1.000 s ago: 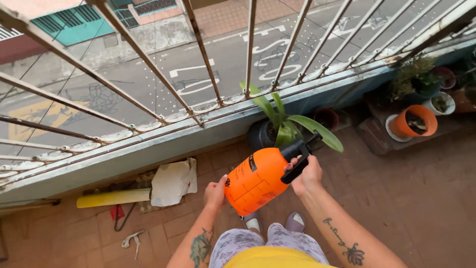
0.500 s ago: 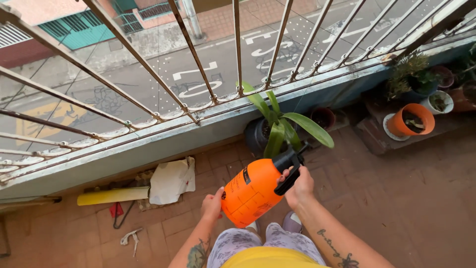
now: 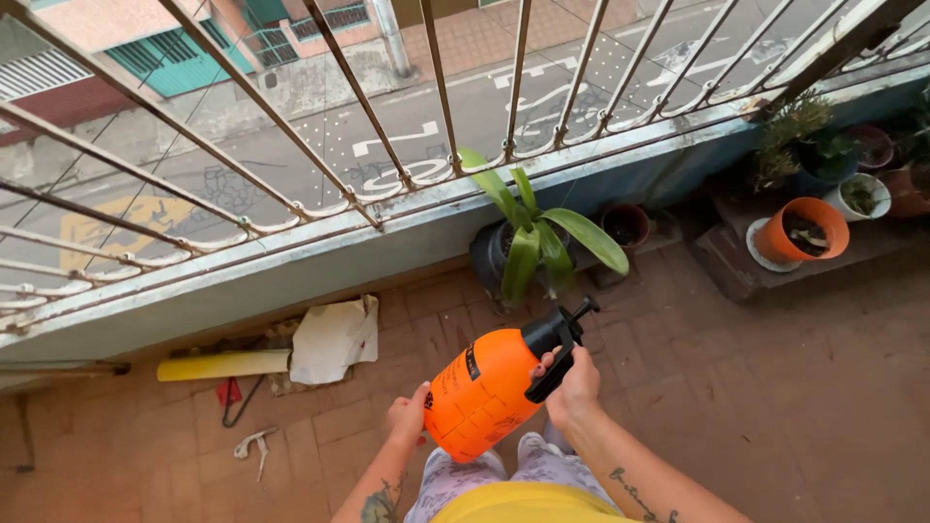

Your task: The person uses a pressurized spray bottle to water various potted plants and succulents arranged on a balcony shelf. After watering the plants, they walk inside and use their hand to pull a cord to close a door.

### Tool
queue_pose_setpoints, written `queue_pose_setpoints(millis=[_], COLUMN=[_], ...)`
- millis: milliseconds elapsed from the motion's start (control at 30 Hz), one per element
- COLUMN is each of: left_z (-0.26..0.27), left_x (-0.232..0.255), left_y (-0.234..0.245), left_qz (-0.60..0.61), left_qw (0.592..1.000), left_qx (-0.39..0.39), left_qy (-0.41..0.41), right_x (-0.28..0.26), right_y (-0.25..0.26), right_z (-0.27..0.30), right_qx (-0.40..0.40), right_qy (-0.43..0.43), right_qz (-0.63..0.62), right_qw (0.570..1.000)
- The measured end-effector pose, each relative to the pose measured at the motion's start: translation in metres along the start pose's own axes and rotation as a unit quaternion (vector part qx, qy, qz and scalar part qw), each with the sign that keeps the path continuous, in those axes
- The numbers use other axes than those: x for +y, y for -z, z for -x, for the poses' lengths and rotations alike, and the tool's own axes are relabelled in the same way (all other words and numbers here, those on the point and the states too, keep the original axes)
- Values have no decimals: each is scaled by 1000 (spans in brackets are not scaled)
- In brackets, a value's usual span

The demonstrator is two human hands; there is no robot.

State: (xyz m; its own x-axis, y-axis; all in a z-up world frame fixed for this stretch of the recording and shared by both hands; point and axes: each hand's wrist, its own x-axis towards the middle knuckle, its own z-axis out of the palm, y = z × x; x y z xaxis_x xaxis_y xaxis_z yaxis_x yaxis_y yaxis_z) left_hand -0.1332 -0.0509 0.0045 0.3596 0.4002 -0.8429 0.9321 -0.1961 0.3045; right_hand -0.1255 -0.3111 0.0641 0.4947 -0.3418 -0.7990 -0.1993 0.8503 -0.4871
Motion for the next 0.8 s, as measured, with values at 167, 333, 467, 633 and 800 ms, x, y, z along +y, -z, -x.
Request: queue_pose_setpoints(millis=[167, 333, 467, 633, 800], left_z=[4, 16, 24, 49, 66], left_x=[-23, -52, -73, -76, -73], left_y=[-18, -29, -39, -45, -58], left_qz=[28, 42, 64, 53, 73], left_qw=[999, 998, 997, 998, 997], left_qx=[-12, -17, 8, 11, 8], left_qy=[18, 34, 41, 37, 29], right_x=[-21, -22, -23, -34, -50], right_y=[5, 22, 29, 36, 46], right_z=[28, 30, 36, 44, 41], right_qx=[9, -5, -18, -27, -52], right_qy=[-13, -19, -23, -21, -5], right_qz=[44, 76, 93, 115, 110], right_qw=[999, 997, 995, 993, 993])
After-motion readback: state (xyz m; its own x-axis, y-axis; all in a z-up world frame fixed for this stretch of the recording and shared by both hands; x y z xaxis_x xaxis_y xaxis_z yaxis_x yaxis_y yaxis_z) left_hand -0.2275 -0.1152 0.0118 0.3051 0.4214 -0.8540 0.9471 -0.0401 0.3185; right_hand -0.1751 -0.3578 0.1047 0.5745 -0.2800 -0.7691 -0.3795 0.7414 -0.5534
